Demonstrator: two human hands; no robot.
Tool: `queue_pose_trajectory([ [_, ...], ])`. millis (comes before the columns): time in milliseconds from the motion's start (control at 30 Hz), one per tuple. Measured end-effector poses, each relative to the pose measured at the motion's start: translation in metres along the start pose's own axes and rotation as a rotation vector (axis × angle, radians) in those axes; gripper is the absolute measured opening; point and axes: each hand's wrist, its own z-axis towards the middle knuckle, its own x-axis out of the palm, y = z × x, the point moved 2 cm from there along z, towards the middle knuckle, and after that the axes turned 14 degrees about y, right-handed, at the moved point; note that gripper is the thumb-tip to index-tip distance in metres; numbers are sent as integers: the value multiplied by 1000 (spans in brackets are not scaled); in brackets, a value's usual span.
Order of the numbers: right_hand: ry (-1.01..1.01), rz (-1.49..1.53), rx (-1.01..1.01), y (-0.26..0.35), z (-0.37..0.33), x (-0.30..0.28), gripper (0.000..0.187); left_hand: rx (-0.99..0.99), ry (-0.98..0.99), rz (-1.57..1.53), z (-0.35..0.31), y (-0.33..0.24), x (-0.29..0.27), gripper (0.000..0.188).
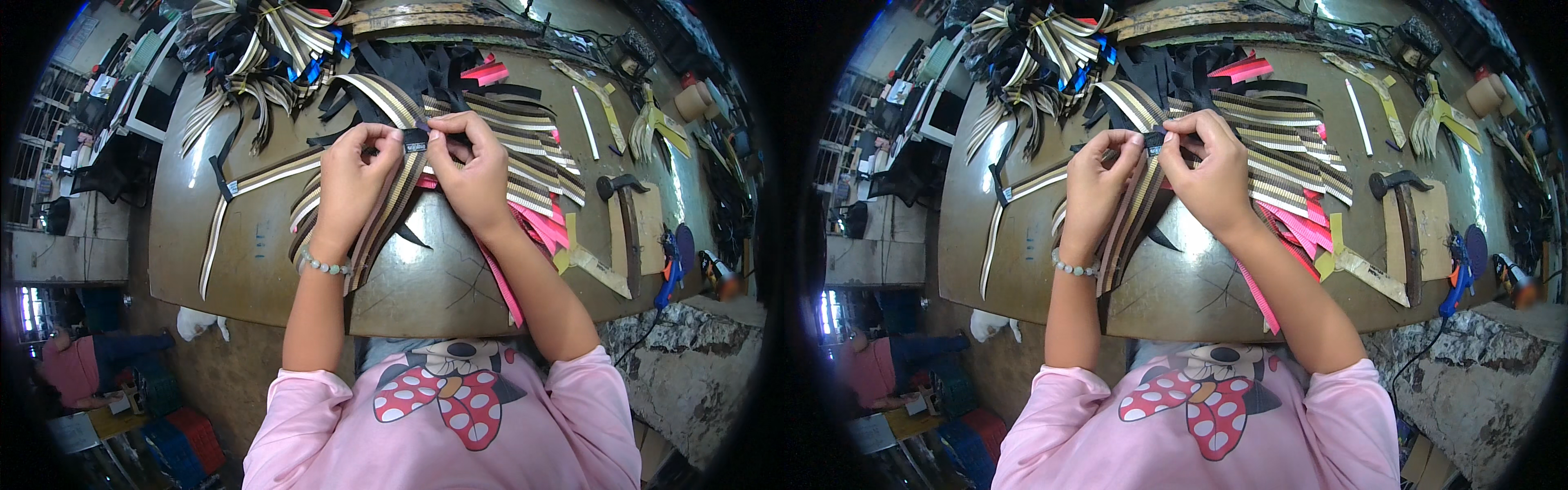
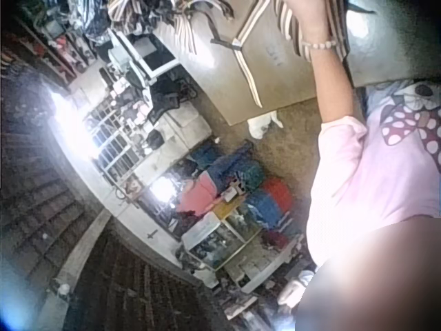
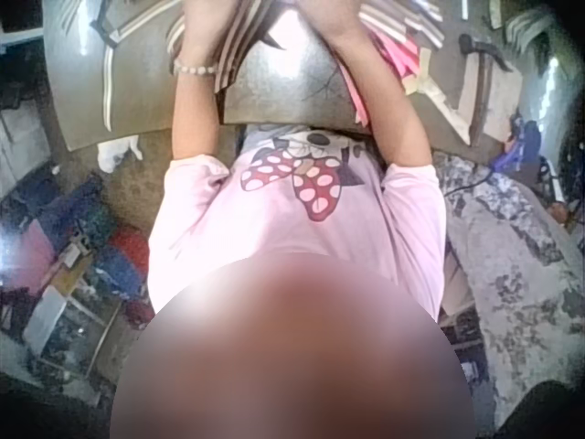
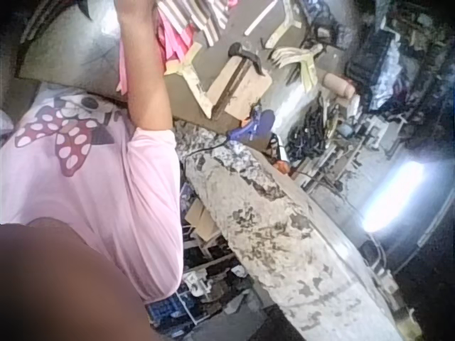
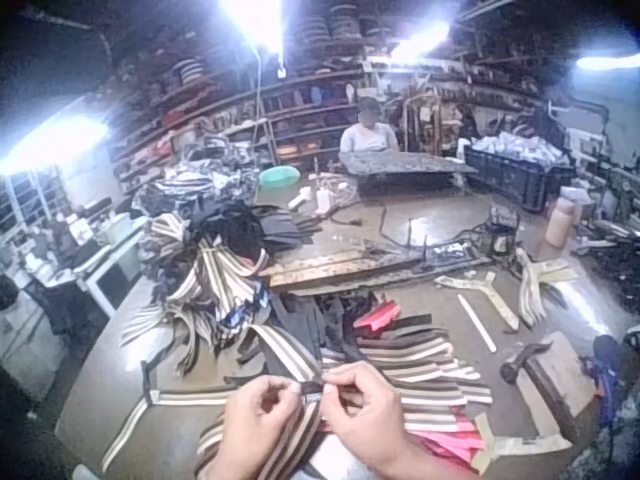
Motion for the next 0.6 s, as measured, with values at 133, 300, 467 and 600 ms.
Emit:
queue_pose_trajectory([
  [133, 1, -200, -123, 1, -3, -1, 8, -26, -3, -14, 0, -2, 2, 19],
  [300, -70, -251, -152, 1, -7, 1, 9, 79, -137, 86, -2, -3, 7, 17],
  [467, -184, -195, -137, 2, -4, 0, 9, 242, -196, 446, -8, -11, 19, 12],
  [600, -150, -245, -25, 5, -2, -6, 7, 178, -172, 499, -9, -13, 22, 12],
])
